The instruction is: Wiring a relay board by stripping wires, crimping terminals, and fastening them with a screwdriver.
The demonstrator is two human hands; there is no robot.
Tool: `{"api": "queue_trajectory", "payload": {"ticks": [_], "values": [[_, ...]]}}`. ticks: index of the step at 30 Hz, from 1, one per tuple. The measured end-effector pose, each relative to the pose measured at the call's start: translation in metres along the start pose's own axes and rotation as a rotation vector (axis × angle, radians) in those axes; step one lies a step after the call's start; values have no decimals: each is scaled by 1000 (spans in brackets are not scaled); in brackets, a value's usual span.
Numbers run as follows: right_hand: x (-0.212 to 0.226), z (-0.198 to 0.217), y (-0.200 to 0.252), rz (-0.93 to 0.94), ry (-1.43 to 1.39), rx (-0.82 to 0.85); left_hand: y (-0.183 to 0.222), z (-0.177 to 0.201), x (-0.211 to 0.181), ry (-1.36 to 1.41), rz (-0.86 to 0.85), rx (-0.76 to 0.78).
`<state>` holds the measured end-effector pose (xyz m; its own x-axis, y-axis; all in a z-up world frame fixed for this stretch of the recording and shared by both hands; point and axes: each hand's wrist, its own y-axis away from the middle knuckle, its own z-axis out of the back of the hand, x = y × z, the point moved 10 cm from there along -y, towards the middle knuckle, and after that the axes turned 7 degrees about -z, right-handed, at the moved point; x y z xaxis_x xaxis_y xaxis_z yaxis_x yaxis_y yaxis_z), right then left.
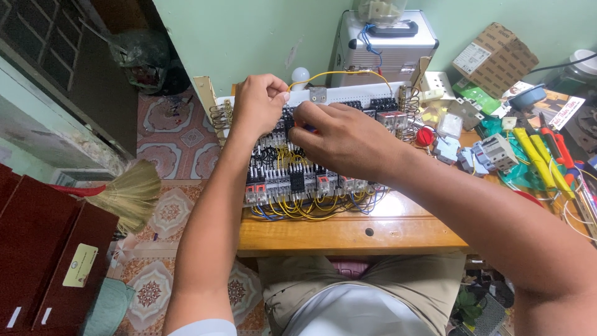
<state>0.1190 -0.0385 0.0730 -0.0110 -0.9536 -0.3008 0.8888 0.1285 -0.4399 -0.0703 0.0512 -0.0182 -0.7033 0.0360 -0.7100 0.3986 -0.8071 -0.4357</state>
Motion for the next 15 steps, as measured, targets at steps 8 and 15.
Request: {"api": "queue_trajectory", "payload": {"ticks": [8, 15], "values": [[2, 1, -1, 7, -14, -6, 1, 1, -2, 6, 14, -1], [2, -1, -1, 0, -13, -5, 4, 3, -10, -13, 8, 6]]}}
